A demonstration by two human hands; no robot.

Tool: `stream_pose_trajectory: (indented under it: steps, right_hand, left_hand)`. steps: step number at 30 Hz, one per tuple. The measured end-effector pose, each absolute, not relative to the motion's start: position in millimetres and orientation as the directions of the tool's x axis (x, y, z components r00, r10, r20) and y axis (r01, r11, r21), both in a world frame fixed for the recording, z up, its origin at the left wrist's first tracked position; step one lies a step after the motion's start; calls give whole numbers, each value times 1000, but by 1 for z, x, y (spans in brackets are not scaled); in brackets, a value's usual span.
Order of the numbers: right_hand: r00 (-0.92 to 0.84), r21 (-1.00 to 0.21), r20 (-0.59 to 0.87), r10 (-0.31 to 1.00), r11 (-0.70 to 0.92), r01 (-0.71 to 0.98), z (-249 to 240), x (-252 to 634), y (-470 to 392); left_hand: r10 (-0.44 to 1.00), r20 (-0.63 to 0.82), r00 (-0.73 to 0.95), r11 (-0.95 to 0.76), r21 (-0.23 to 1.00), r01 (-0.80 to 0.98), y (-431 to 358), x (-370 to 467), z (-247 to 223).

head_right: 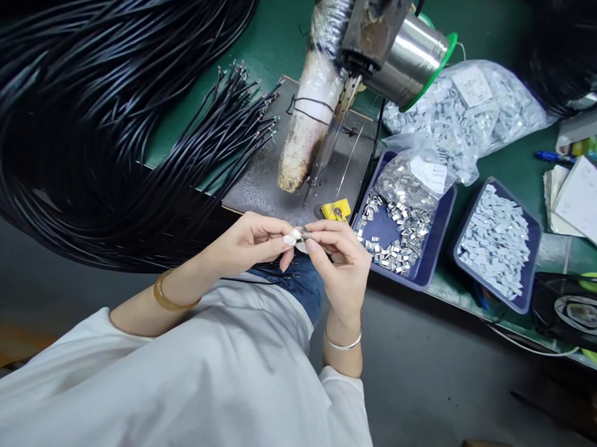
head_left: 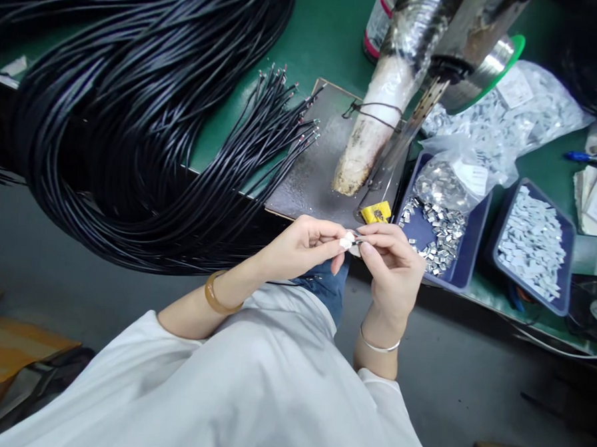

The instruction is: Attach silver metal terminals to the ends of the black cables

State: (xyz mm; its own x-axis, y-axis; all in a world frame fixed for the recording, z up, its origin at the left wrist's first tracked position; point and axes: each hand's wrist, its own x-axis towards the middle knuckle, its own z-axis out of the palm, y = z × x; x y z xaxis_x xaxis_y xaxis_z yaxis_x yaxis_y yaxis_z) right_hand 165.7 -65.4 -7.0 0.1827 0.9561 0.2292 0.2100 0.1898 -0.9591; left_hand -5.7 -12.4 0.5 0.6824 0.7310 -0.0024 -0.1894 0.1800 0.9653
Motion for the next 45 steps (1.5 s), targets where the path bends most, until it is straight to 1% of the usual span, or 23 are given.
stream_pose_trajectory:
  steps: [3, 5, 8, 10, 12, 14, 15, 16, 18, 20, 21, 24, 27, 29, 32, 34, 35, 38, 40, 42, 45]
  right_hand:
    - [166, -956, 240, 956, 204, 209, -6, 167, -66]
    - [160, -941, 257, 953, 209, 266, -4, 168, -67]
    - [144, -865, 313, 939, 219, 451, 1, 167, -69]
    - [160, -803, 364, 918, 222, 554, 2, 164, -70]
    - [201, -813, 379, 903, 221, 539, 0, 160, -70]
    - [245, -866, 369, 897, 236, 441, -2, 156, -69]
    - [262, -878, 376, 889, 251, 408, -4, 153, -69]
    - [278, -876, 395, 876, 268, 401, -5, 151, -69]
    - [296, -853, 437, 850, 287, 436, -6, 147, -69]
    - [291, -836, 445, 847, 277, 474, -6, 145, -69]
    - [285, -829, 443, 850, 266, 492, -6, 145, -69]
    - [285, -778, 476, 832, 247, 577, -6, 148, -68]
    - [327, -722, 576, 750, 278, 634, -5, 150, -67]
    - [327, -692, 644, 692, 344, 635, -6, 151, -67]
    - [218, -604, 718, 661, 436, 667, -9, 150, -67]
    - [172, -576, 722, 670, 445, 686, -10, 149, -67]
    - [186, -597, 709, 680, 438, 672, -10, 149, -66]
    - [274, -718, 633, 724, 417, 558, -11, 150, -63]
    - [283, -746, 605, 745, 406, 528, -11, 151, -62]
    - [244, -720, 613, 751, 404, 565, -12, 153, -62]
    - [168, -648, 647, 744, 420, 635, -15, 155, -61]
  left_hand:
    - [733, 11, 681, 149, 973, -176, -13, -7, 1]
    - [742, 11, 670, 93, 989, -119, -13, -8, 1]
    - [774, 49, 631, -96, 995, 41, -15, -6, -2]
    - [808, 137, 573, -252, 960, 125, -18, -4, -6]
    - [835, 249, 491, -362, 920, 150, -23, 0, -9]
    - [859, 305, 411, -386, 914, 128, -29, 4, -11]
    - [873, 293, 390, -356, 929, 100, -31, 5, -11]
    - [888, 251, 386, -294, 954, 56, -34, 7, -11]
    - [907, 111, 406, -90, 993, -71, -36, 9, -10]
    - [896, -13, 444, 121, 969, -217, -35, 10, -8]
    - [889, -53, 456, 198, 940, -277, -33, 10, -7]
    - [888, -130, 440, 314, 871, -376, -25, 10, -5]
    - [889, -185, 418, 356, 854, -380, -18, 10, -5]
    - [888, -198, 414, 360, 860, -361, -16, 10, -6]
    - [886, -202, 417, 353, 878, -323, -15, 11, -6]
    - [879, -205, 430, 354, 886, -301, -13, 10, -6]
    - [876, -204, 436, 354, 888, -295, -13, 10, -6]
    - [877, -191, 442, 349, 885, -309, -10, 8, -6]
    - [881, -175, 439, 344, 875, -342, -8, 7, -6]
    - [883, -164, 439, 343, 865, -366, -7, 7, -6]
    - [878, -163, 449, 351, 859, -374, -5, 7, -5]
